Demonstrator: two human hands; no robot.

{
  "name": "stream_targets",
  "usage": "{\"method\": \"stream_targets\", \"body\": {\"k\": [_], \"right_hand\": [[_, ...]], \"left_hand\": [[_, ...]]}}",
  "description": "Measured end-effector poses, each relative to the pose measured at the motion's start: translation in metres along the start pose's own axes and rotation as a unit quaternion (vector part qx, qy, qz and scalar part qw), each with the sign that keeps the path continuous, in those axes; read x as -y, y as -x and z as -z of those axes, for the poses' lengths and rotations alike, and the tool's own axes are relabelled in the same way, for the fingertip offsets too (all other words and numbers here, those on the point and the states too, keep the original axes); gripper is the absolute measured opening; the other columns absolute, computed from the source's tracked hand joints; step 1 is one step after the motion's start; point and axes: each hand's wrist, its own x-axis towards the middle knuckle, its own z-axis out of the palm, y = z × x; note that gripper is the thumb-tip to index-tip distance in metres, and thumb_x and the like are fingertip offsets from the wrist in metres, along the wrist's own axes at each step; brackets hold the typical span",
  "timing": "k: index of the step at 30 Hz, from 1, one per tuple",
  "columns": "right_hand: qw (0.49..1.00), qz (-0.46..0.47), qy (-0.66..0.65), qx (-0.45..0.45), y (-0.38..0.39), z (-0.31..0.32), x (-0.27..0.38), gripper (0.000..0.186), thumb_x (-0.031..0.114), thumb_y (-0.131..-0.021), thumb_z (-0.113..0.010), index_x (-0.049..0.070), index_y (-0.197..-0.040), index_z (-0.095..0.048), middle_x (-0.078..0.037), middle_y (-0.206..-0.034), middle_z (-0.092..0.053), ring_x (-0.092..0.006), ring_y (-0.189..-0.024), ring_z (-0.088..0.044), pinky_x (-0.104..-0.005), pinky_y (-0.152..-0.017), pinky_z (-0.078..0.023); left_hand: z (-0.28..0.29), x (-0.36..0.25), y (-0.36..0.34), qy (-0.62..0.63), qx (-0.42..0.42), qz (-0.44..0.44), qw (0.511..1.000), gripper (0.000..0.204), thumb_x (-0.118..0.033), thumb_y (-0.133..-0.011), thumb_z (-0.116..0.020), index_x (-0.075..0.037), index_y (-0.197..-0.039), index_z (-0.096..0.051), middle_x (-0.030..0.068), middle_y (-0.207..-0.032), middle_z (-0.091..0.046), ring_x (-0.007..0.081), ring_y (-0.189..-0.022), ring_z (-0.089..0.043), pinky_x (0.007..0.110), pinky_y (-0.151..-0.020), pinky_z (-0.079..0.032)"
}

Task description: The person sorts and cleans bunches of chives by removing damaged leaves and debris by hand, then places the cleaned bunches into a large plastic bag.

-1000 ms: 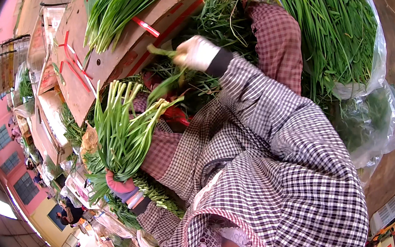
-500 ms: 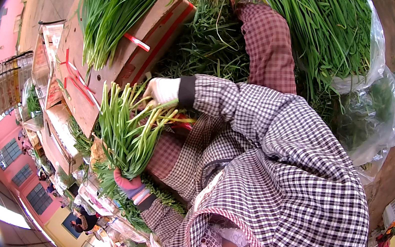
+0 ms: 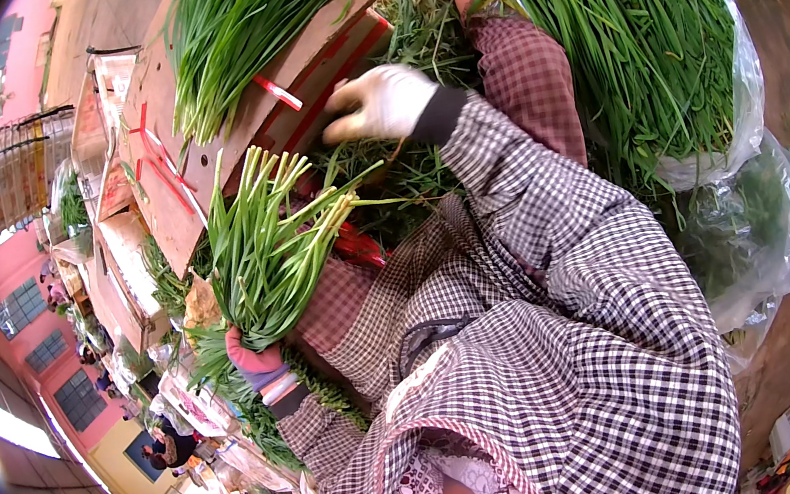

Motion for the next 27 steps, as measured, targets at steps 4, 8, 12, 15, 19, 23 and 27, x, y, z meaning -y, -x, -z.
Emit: {"method": "stream_targets", "body": {"k": [4, 8, 12, 15, 19, 23, 27], "right_hand": [[0.975, -0.014, -0.193, 0.106, -0.027, -0.043, 0.035, 0.039, 0.040, -0.076, -0.070, 0.005, -0.094, -0.071, -0.008, -0.060, -0.063, -0.0117, -0.052, -0.057, -0.0290, -0.056, -0.050], [0.938, -0.038, -0.316, 0.136, -0.037, -0.062, 0.038, 0.027, 0.025, -0.074, -0.075, 0.007, -0.093, -0.073, -0.002, -0.058, -0.062, -0.0064, -0.046, -0.051, -0.0257, -0.045, -0.046], [0.918, -0.089, -0.354, 0.152, -0.024, -0.067, 0.043, 0.019, 0.014, -0.074, -0.072, 0.002, -0.088, -0.072, -0.006, -0.061, -0.065, -0.0096, -0.043, -0.056, -0.0246, -0.043, -0.046], [0.901, -0.072, -0.425, 0.038, -0.011, -0.079, 0.036, 0.020, 0.008, -0.072, -0.070, -0.001, -0.090, -0.071, -0.006, -0.065, -0.066, -0.0092, -0.053, -0.061, -0.0236, -0.048, -0.048], [0.903, -0.130, -0.402, -0.077, 0.004, -0.047, 0.041, 0.023, 0.012, -0.072, -0.067, -0.002, -0.090, -0.069, -0.008, -0.079, -0.070, -0.0120, -0.069, -0.064, -0.0253, -0.064, -0.052], [0.919, -0.139, -0.307, -0.203, 0.025, 0.006, -0.009, 0.020, 0.014, -0.079, -0.067, -0.002, -0.090, -0.070, -0.009, -0.080, -0.071, -0.0134, -0.072, -0.067, -0.0234, -0.068, -0.052], [0.983, -0.122, 0.012, -0.139, 0.050, 0.040, -0.045, 0.038, 0.017, -0.083, -0.062, -0.003, -0.114, -0.060, -0.016, -0.105, -0.067, -0.0195, -0.091, -0.066, -0.0300, -0.079, -0.053]], "left_hand": [[0.012, -0.001, -0.015, -0.016, 0.000, -0.017, 1.000, 0.032, -0.015, -0.090, -0.041, 0.001, -0.111, -0.059, 0.0159, -0.110, -0.063, 0.0294, -0.097, -0.063, 0.047, -0.084, -0.054], [-0.001, -0.013, -0.012, 0.003, -0.019, 0.036, 0.999, 0.026, -0.008, -0.088, -0.041, -0.005, -0.109, -0.056, 0.0132, -0.107, -0.063, 0.0263, -0.096, -0.062, 0.043, -0.088, -0.053], [-0.008, -0.015, -0.009, 0.001, -0.015, 0.026, 1.000, 0.029, -0.007, -0.084, -0.042, -0.005, -0.109, -0.056, 0.0122, -0.108, -0.063, 0.0267, -0.097, -0.062, 0.044, -0.087, -0.052], [-0.012, -0.010, -0.007, 0.023, -0.001, 0.014, 1.000, 0.027, -0.011, -0.087, -0.044, -0.003, -0.109, -0.058, 0.0136, -0.108, -0.064, 0.0267, -0.095, -0.064, 0.043, -0.085, -0.053], [-0.006, -0.006, -0.013, 0.039, 0.025, 0.006, 0.999, 0.027, -0.011, -0.087, -0.045, -0.003, -0.110, -0.058, 0.0139, -0.109, -0.063, 0.0270, -0.096, -0.063, 0.044, -0.086, -0.053], [-0.009, -0.009, -0.008, 0.049, 0.033, 0.005, 0.998, 0.028, -0.010, -0.087, -0.044, -0.003, -0.111, -0.057, 0.0135, -0.110, -0.063, 0.0284, -0.097, -0.063, 0.046, -0.086, -0.053], [-0.010, -0.010, -0.007, 0.018, 0.030, 0.003, 0.999, 0.032, -0.010, -0.086, -0.043, -0.005, -0.115, -0.056, 0.0133, -0.112, -0.063, 0.0291, -0.099, -0.063, 0.047, -0.087, -0.052]]}}
